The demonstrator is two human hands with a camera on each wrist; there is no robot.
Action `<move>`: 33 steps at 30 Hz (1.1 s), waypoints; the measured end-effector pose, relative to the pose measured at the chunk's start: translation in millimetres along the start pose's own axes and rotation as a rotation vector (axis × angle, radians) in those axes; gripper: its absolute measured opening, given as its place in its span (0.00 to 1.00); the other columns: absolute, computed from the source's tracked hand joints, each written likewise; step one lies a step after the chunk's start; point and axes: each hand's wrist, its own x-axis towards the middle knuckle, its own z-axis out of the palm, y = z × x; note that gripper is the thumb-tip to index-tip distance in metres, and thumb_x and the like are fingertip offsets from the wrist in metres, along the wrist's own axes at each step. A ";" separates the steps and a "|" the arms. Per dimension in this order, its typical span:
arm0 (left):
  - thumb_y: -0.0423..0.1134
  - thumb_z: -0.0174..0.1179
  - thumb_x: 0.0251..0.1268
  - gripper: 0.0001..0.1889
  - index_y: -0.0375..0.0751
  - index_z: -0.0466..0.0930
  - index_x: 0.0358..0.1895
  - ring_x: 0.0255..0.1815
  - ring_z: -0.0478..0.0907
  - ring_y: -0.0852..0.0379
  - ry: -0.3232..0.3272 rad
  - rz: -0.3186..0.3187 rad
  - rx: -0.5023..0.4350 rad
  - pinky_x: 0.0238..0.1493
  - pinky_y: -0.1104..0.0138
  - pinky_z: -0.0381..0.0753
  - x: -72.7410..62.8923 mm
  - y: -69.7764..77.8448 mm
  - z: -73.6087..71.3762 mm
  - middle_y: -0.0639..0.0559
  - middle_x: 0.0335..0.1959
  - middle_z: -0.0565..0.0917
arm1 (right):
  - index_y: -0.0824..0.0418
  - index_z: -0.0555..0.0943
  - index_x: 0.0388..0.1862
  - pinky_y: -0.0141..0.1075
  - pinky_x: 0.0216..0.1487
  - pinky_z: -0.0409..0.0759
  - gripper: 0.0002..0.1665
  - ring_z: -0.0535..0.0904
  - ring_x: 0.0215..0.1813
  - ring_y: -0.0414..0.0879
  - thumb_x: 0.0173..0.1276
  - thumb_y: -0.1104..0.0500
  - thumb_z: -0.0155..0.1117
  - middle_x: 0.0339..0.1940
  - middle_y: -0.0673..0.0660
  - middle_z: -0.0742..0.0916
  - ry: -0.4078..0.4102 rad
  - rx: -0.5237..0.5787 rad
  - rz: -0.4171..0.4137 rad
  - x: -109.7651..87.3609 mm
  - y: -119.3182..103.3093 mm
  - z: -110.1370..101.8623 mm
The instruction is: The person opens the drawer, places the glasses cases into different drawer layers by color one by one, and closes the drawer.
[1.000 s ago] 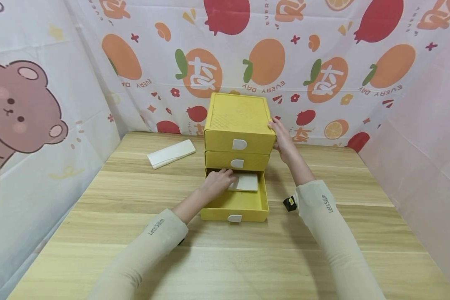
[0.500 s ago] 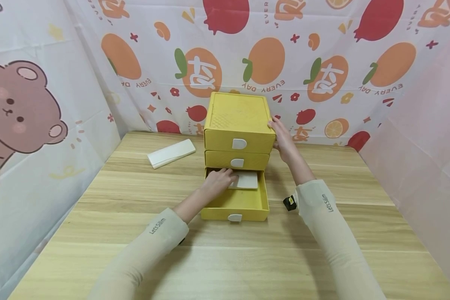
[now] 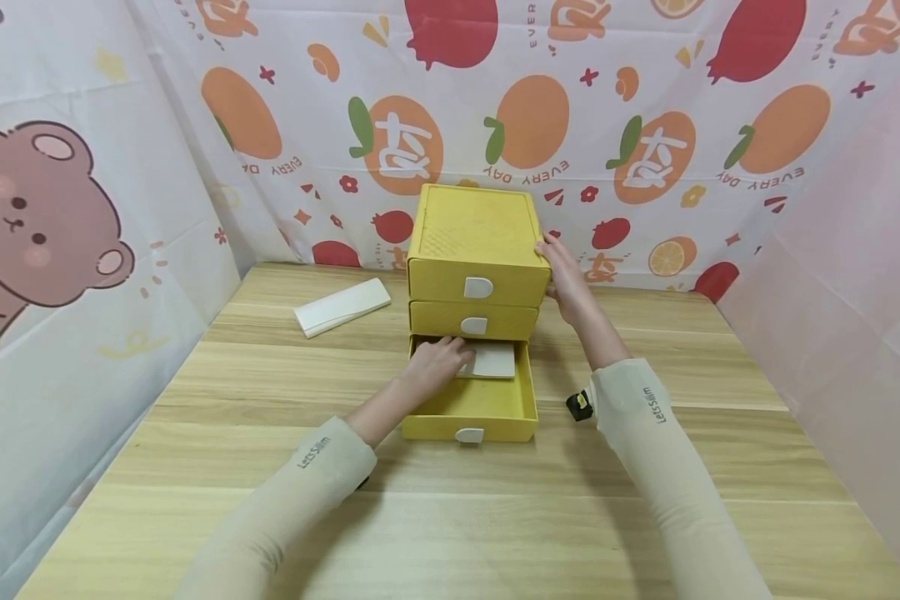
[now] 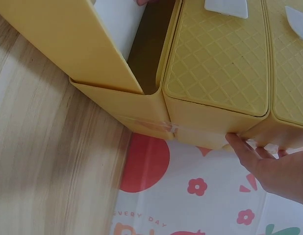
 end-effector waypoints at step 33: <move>0.33 0.56 0.55 0.08 0.37 0.82 0.36 0.34 0.77 0.49 -0.138 -0.361 -0.394 0.31 0.56 0.75 -54.2 -142.2 -41.9 0.46 0.33 0.81 | 0.48 0.53 0.73 0.50 0.58 0.64 0.33 0.65 0.60 0.52 0.71 0.48 0.45 0.70 0.55 0.60 0.009 -0.012 0.014 -1.0 -1.5 1.2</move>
